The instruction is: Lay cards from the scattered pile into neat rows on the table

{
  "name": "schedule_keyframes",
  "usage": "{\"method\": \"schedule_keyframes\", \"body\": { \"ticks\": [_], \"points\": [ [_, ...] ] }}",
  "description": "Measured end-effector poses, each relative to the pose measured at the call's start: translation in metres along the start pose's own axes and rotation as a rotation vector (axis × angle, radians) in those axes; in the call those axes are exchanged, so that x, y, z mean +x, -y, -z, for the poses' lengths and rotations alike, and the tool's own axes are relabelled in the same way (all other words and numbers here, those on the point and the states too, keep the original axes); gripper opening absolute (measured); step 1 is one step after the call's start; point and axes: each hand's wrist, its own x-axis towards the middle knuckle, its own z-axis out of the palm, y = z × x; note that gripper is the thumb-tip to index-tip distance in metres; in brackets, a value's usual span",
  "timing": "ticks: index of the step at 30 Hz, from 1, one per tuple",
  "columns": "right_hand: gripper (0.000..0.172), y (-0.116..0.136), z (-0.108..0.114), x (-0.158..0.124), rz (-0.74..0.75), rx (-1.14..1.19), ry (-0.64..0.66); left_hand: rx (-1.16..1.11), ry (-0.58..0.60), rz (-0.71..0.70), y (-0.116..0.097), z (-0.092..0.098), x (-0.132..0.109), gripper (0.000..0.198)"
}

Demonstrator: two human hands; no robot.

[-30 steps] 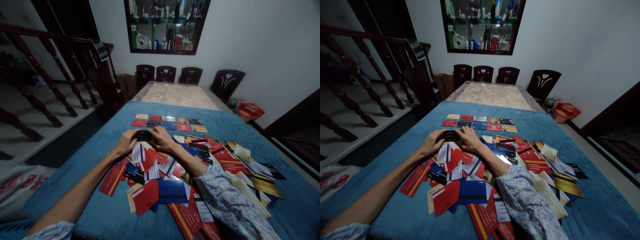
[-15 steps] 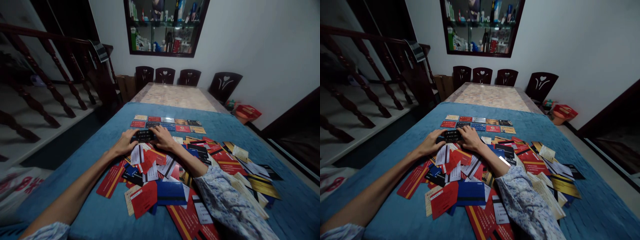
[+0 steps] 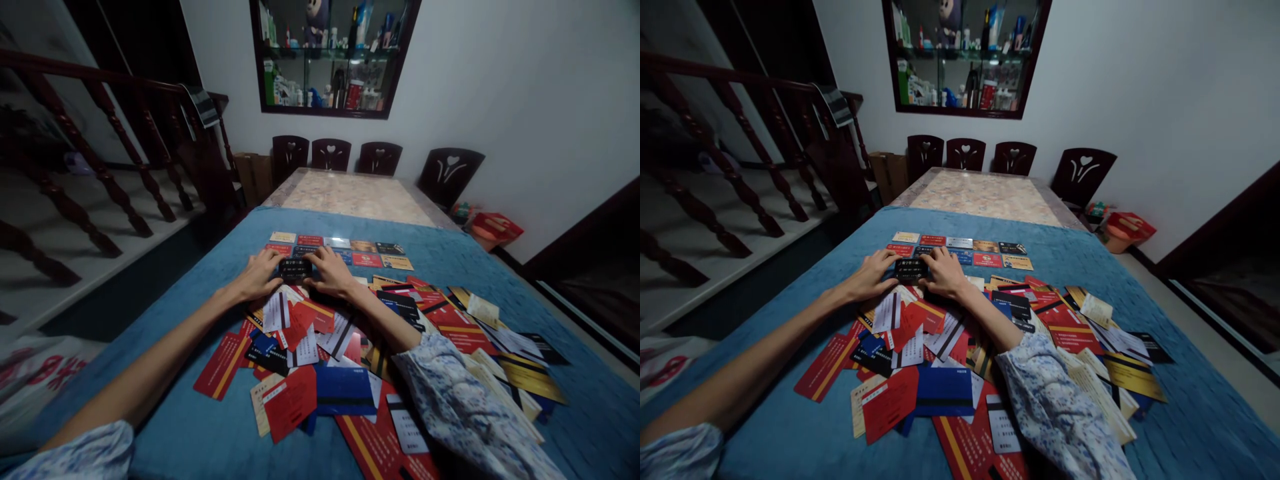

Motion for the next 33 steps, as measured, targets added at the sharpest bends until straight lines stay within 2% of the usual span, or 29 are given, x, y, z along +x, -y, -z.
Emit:
{"method": "schedule_keyframes", "body": {
  "ticks": [8, 18, 26, 33],
  "points": [
    [0.059, -0.005, 0.016, 0.013, -0.034, -0.06, 0.07, 0.039, 0.01, -0.012, -0.001, 0.002, 0.02, 0.046],
    [0.047, -0.024, 0.022, 0.031, -0.091, -0.141, 0.133, 0.099, 0.019, 0.016, 0.001, -0.004, 0.056, 0.044],
    [0.046, -0.037, 0.017, 0.048, -0.126, -0.175, 0.204, 0.129, 0.078, 0.022, 0.01, -0.014, 0.082, 0.045],
    [0.044, -0.043, 0.01, 0.056, -0.15, -0.178, 0.239, 0.119, 0.123, 0.051, 0.015, -0.021, 0.093, 0.046]
  ]
}}
